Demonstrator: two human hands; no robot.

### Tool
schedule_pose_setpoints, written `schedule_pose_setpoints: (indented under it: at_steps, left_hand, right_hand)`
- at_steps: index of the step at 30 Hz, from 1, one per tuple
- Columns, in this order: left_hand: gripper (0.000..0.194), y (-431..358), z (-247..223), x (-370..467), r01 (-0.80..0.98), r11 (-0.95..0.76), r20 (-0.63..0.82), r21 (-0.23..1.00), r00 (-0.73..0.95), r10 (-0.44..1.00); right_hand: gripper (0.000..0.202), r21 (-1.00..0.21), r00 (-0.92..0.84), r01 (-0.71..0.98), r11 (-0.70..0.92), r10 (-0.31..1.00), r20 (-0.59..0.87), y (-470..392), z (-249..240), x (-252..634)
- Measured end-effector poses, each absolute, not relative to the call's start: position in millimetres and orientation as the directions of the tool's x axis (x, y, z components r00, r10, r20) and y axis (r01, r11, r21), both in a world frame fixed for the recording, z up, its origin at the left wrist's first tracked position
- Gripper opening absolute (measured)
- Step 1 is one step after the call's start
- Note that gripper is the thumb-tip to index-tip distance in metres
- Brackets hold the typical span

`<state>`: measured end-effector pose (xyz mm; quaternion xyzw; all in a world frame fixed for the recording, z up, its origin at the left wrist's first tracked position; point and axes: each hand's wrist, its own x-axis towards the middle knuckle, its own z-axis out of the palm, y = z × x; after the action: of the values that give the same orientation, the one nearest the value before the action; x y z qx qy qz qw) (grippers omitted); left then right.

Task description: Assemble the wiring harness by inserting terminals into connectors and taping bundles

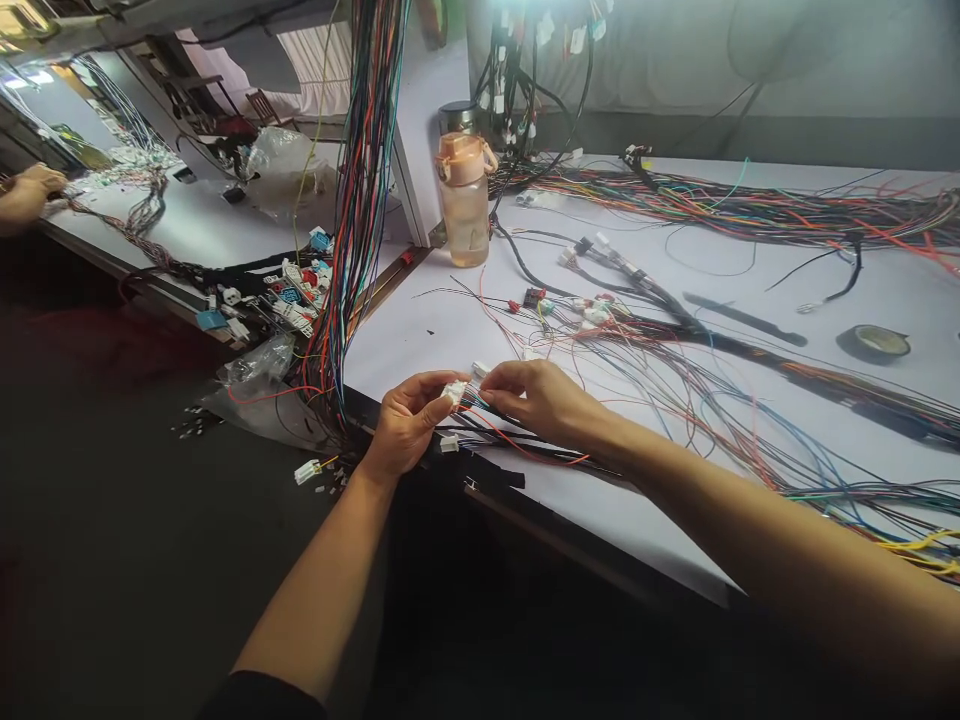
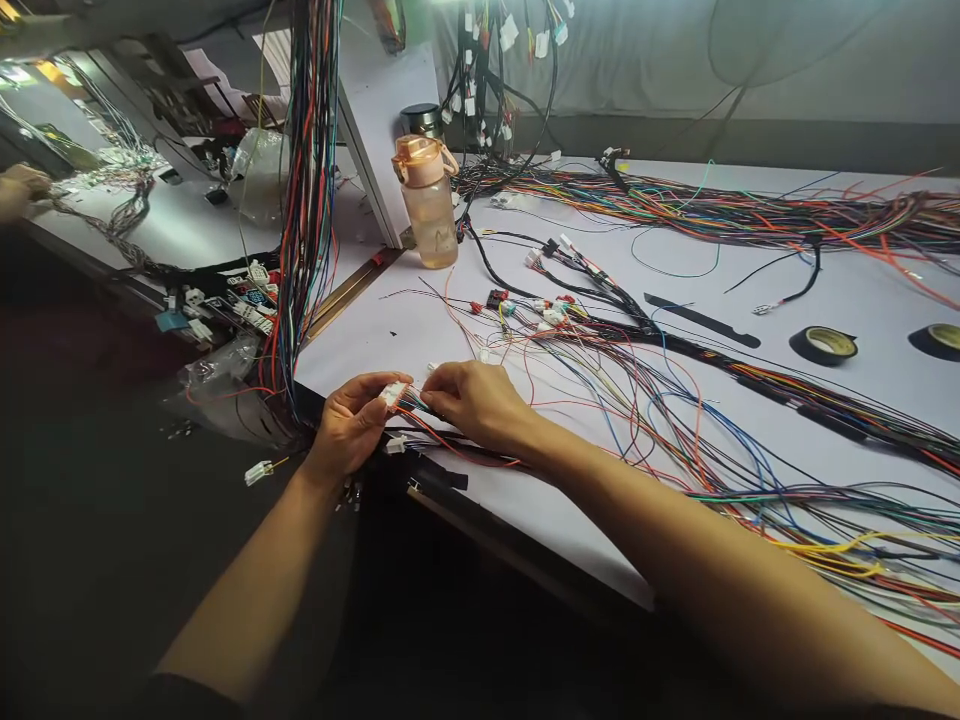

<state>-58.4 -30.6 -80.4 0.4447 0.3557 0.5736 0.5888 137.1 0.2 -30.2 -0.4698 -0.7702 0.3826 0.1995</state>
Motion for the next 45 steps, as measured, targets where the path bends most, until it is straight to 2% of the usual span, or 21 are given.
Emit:
schedule_pose_setpoints:
  at_steps: [8,14,20,26,32,35,39,43,45]
  left_hand:
    - [0.027,-30,-81,-59,-0.369,-0.059,0.112,0.928,0.124,0.986]
    - [0.029,-30,-80,-59,-0.372,-0.048,0.096,0.927,0.111,0.989]
    - [0.030,-30,-78,-58,-0.354,-0.038,0.082,0.934,0.109,0.991]
    - [0.028,-29,-80,-58,-0.338,-0.060,0.103,0.939,0.112,0.988]
    - [0.029,-29,-78,-58,-0.324,-0.056,0.091,0.944,0.095,0.991]
    - [0.026,-30,-77,-57,-0.276,-0.067,0.087,0.959,0.060,0.994]
    - [0.029,-26,-80,-58,-0.293,-0.091,0.102,0.952,0.022,0.995]
    - [0.027,-23,-80,-60,-0.293,-0.094,0.104,0.952,0.020,0.994]
    - [0.026,-22,-79,-60,-0.273,-0.095,0.105,0.957,0.020,0.994]
  right_hand:
    - [0.020,-0.792,-0.471,0.527,0.309,0.882,0.031,-4,-35,136]
    - [0.015,-0.754,-0.408,0.502,0.423,0.885,0.225,-5,-44,137]
    - [0.016,-0.675,-0.435,0.467,0.572,0.813,0.387,-4,-53,139]
    - [0.024,-0.666,-0.439,0.471,0.578,0.809,0.391,-5,-57,139]
    - [0.024,-0.682,-0.439,0.498,0.535,0.834,0.334,-9,-54,134]
    - [0.021,-0.666,-0.412,0.513,0.541,0.836,0.362,-11,-41,139]
    - [0.022,-0.692,-0.256,0.481,0.538,0.841,0.477,-11,-2,180]
    - [0.012,-0.756,0.073,0.375,0.536,0.796,0.601,-23,51,251]
    - [0.014,-0.766,0.222,0.391,0.510,0.755,0.617,-33,74,283]
